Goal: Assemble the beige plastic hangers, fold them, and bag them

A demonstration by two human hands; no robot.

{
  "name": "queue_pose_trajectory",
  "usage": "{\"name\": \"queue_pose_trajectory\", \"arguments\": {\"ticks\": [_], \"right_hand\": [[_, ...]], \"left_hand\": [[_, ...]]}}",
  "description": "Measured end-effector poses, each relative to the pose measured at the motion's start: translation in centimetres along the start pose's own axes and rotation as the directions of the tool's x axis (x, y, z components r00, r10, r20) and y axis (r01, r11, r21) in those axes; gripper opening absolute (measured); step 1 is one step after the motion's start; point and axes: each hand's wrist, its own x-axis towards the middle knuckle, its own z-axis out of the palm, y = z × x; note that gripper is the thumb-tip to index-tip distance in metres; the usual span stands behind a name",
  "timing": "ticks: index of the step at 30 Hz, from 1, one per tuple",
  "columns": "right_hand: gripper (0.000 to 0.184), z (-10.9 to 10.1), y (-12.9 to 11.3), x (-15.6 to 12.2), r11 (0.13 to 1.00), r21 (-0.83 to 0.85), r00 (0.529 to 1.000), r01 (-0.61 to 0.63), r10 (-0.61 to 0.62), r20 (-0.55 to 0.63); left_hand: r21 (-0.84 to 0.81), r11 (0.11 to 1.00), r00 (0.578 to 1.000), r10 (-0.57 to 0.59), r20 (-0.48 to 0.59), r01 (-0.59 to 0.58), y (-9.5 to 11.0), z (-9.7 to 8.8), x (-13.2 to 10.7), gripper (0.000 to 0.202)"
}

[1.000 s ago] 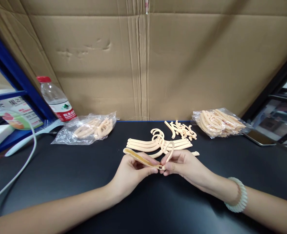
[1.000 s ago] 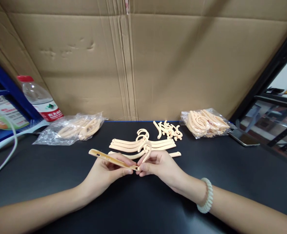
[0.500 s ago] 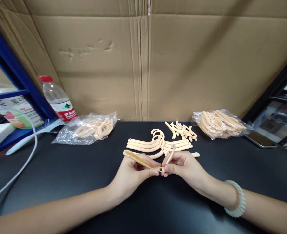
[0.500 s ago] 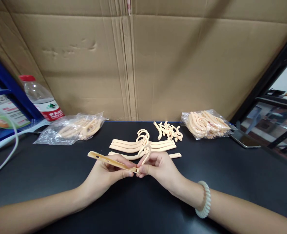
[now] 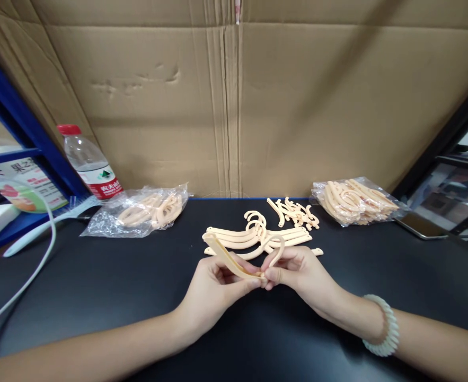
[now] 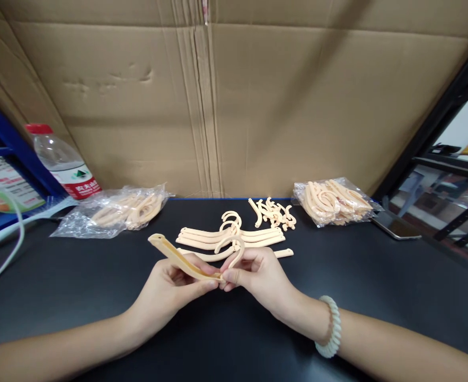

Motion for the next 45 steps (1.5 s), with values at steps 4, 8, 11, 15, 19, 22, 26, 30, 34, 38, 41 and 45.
{"name": "queue_pose_trajectory", "arguments": {"ticks": [4,8,11,15,19,22,26,30,34,38,41,45], "right_hand": [[0.019,0.1,0.2,-0.1,1.0,0.028,1.0,-0.001,0.002,-0.015],[0.019,0.2,-0.3,-0.1,0.992,-0.096,0.996,0.078,-0.081,-0.032],[0.022,0.3,-0.8,-0.1,0.975,-0.184,0.992,0.124,-0.129,-0.016],[0.021,0.4,-0.5,-0.3,0.974,-0.18,0.991,0.137,-0.136,0.02],[0.019,0.5,0.0,-0.5,0.975,-0.17,0.99,0.142,-0.141,0.02],[0.023,-0.4,-0.6,0.0,0.946,-0.27,0.983,0.179,-0.181,0.02],[0.018,-4.3,-2.5,2.4,0.558,-0.734,0.877,0.387,-0.468,0.106],[0.025,-9.3,-3.7,5.8,-0.067,-0.882,0.781,0.466,-0.438,0.446],[0.038,-11.5,-3.1,7.6,-0.323,-0.842,0.834,0.432,-0.213,0.509],[0.029,-11.2,-2.3,7.9,-0.308,-0.843,0.844,0.442,-0.175,0.507],[0.019,-10.8,-2.1,7.9,-0.252,-0.856,0.834,0.451,-0.224,0.505],[0.018,-10.5,-2.3,7.8,-0.188,-0.883,0.828,0.431,-0.307,0.469]], "left_hand": [[-0.004,1.0,1.0,0.007,0.005,-0.007,0.0,0.0,0.2,0.014],[0.023,1.0,0.999,-0.001,-0.037,0.002,-0.1,-0.1,0.3,0.018],[0.02,1.0,0.998,-0.023,-0.062,0.024,-0.2,-0.1,0.3,0.022],[0.031,0.999,1.0,-0.025,0.003,0.025,-0.3,-0.1,0.5,0.022],[0.069,0.996,0.991,-0.063,0.119,0.055,-0.3,-0.1,0.6,0.018],[0.142,0.989,0.995,-0.055,0.083,0.043,-0.2,-0.2,0.6,0.014],[0.153,0.985,0.997,-0.078,-0.002,0.077,0.0,-0.1,0.5,0.016],[0.127,0.987,0.995,-0.093,-0.045,0.098,0.2,-0.1,0.6,0.018],[0.121,0.988,0.994,-0.094,-0.05,0.099,0.2,-0.1,0.7,0.019],[0.154,0.984,0.995,-0.075,-0.065,0.084,0.1,-0.1,0.6,0.02],[0.164,0.982,0.993,-0.082,-0.08,0.095,0.2,0.0,0.5,0.021],[0.129,0.988,0.994,-0.076,-0.078,0.085,0.3,0.0,0.5,0.02]]}}
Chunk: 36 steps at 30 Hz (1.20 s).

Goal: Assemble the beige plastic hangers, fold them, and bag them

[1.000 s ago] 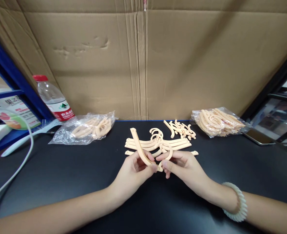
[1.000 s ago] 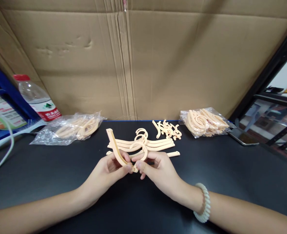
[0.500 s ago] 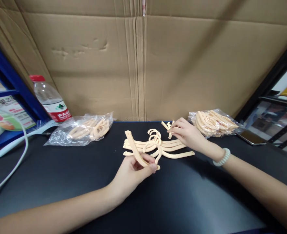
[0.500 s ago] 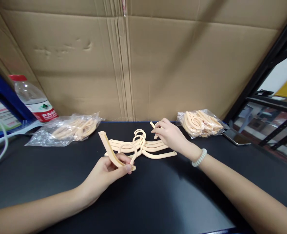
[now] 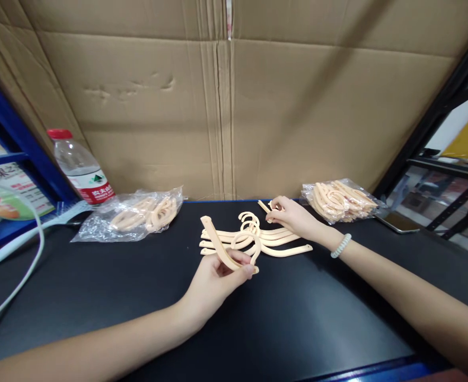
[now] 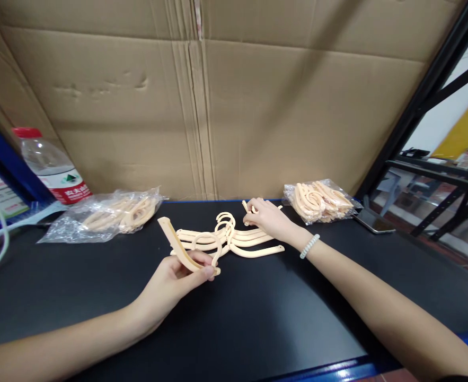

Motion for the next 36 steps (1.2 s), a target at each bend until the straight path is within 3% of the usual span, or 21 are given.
{"name": "queue_pose_trajectory", "arguments": {"ticks": [3,6,9,12,18,21,25,28,33,36], "right_hand": [[0.022,-0.7,-0.5,0.0,0.994,0.091,0.993,-0.055,0.064,-0.101],[0.021,-1.6,-1.7,0.0,0.919,0.372,0.952,-0.132,0.222,-0.21],[0.018,-2.3,-3.8,-0.1,0.673,0.725,0.89,-0.146,0.409,-0.201],[0.021,-2.8,-6.1,-0.4,0.425,0.898,0.865,-0.111,0.487,-0.123],[0.023,-3.3,-8.9,-0.8,-0.122,0.988,0.784,-0.091,0.603,0.147],[0.019,-3.2,-9.6,-0.9,-0.284,0.953,0.742,-0.11,0.614,0.268],[0.018,-2.8,-10.2,-1.4,-0.368,0.921,0.757,-0.124,0.565,0.328],[0.028,-2.7,-10.8,-1.7,-0.375,0.917,0.785,-0.134,0.525,0.329],[0.021,-2.3,-11.7,-1.9,-0.247,0.934,0.82,-0.259,0.455,0.348],[0.018,-1.8,-12.0,-1.9,-0.185,0.945,0.834,-0.271,0.444,0.326]], "left_hand": [[-0.027,1.0,1.0,0.008,0.003,-0.008,-0.1,0.0,0.0,0.019],[-0.044,0.999,1.0,0.008,0.003,-0.008,-0.2,0.0,-0.1,0.019],[-0.056,0.998,1.0,0.003,0.005,-0.003,-0.1,0.0,-0.1,0.019],[-0.05,0.999,1.0,0.003,0.016,-0.002,0.0,-0.1,0.0,0.02],[-0.032,0.999,0.999,0.005,0.036,-0.003,-0.2,-0.2,0.2,0.02],[-0.04,0.999,0.999,0.022,0.046,-0.02,-0.5,-0.3,0.2,0.019],[-0.043,0.998,0.997,0.046,0.056,-0.043,-0.6,-0.5,0.4,0.018],[-0.033,0.998,0.997,0.049,0.063,-0.047,-0.7,-0.7,0.5,0.019],[-0.038,0.997,0.995,0.076,0.059,-0.074,-0.5,-0.7,0.5,0.018],[-0.029,0.995,0.993,0.096,0.076,-0.094,-0.4,-0.6,0.4,0.014]]}}
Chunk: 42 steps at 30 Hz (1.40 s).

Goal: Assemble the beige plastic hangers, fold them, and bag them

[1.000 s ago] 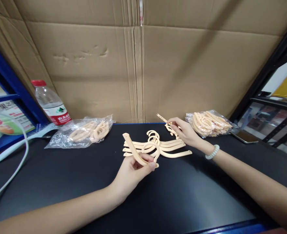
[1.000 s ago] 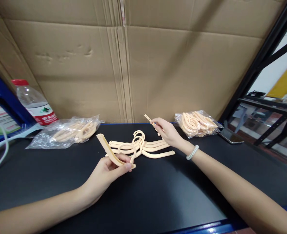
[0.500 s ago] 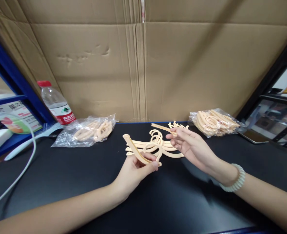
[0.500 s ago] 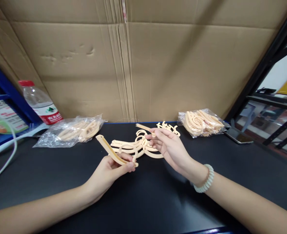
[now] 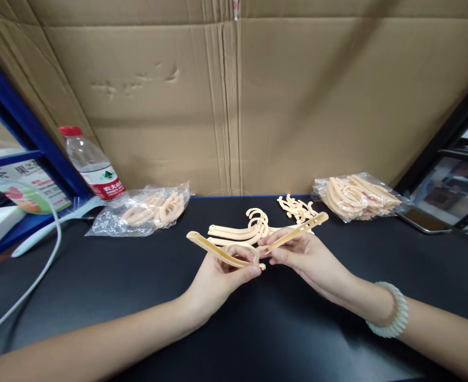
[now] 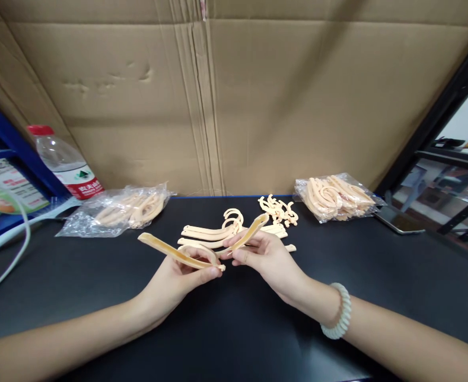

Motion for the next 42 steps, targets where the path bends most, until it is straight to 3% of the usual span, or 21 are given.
{"name": "queue_pose_trajectory", "arguments": {"ticks": [7,17,24,29,42], "right_hand": [[0.014,-0.4,0.5,0.2,0.994,-0.108,0.995,0.005,0.006,0.097],[0.003,-0.3,0.0,0.2,0.977,-0.206,0.985,0.053,-0.017,0.172],[0.006,-0.3,-0.1,0.2,0.983,-0.183,0.981,-0.012,0.047,0.187],[0.01,0.0,0.1,0.0,0.982,-0.19,0.985,-0.021,0.053,0.166],[0.008,1.2,1.1,-0.9,0.96,-0.262,0.995,0.095,-0.085,0.048]], "left_hand": [[0.05,0.998,0.999,0.046,-0.022,-0.045,-0.2,-0.1,0.0,0.01],[0.006,1.0,0.999,0.019,0.04,-0.02,-0.4,-0.1,-0.1,0.009],[-0.042,0.999,0.998,0.016,0.059,-0.014,-0.4,-0.1,-0.2,0.009],[-0.031,0.999,0.999,0.023,0.025,-0.022,-0.2,0.2,-0.4,0.006],[-0.097,0.995,0.994,-0.024,-0.104,0.014,-0.2,0.4,-0.6,0.014]]}}
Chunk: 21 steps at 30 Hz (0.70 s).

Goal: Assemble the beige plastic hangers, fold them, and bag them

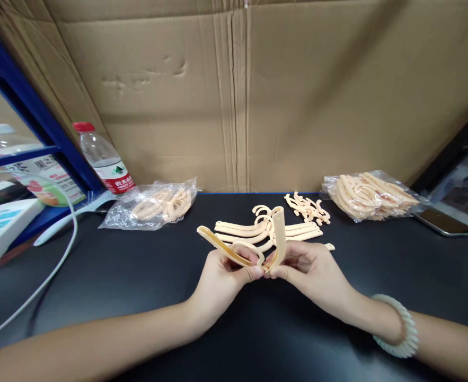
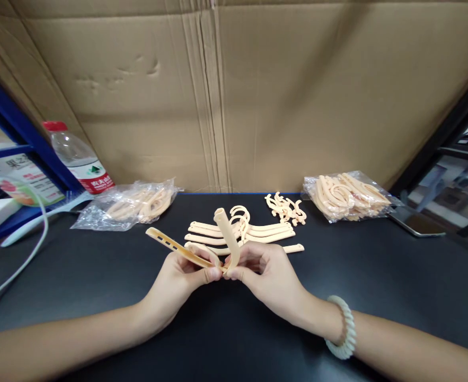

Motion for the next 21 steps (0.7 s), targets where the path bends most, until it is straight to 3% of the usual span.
{"name": "queue_pose_trajectory", "arguments": {"ticks": [5,10,16,18,21], "right_hand": [[0.015,0.3,0.1,-0.2,1.0,0.002,1.0,-0.004,0.004,-0.031],[0.018,-0.2,-0.1,0.6,1.0,-0.016,1.0,0.014,-0.014,-0.016],[0.022,-5.4,-2.0,2.0,0.998,-0.059,0.999,0.029,-0.031,-0.029],[0.025,-7.5,-2.8,2.4,0.98,-0.196,0.999,0.031,-0.028,0.019],[0.026,-9.7,-3.7,2.6,0.876,-0.477,0.991,0.075,-0.013,0.132]], "left_hand": [[-0.056,0.998,1.0,0.004,0.003,-0.004,-0.1,0.1,-0.2,0.021],[-0.06,0.995,0.997,-0.083,-0.008,0.082,0.2,0.2,-0.3,0.029],[-0.053,0.996,0.975,-0.079,-0.205,0.07,1.5,-1.5,1.0,0.032],[-0.06,0.998,0.964,-0.048,-0.262,0.034,2.1,-2.4,1.8,0.03],[0.015,1.0,0.952,0.027,-0.306,-0.023,2.6,-3.7,3.1,0.027]]}}
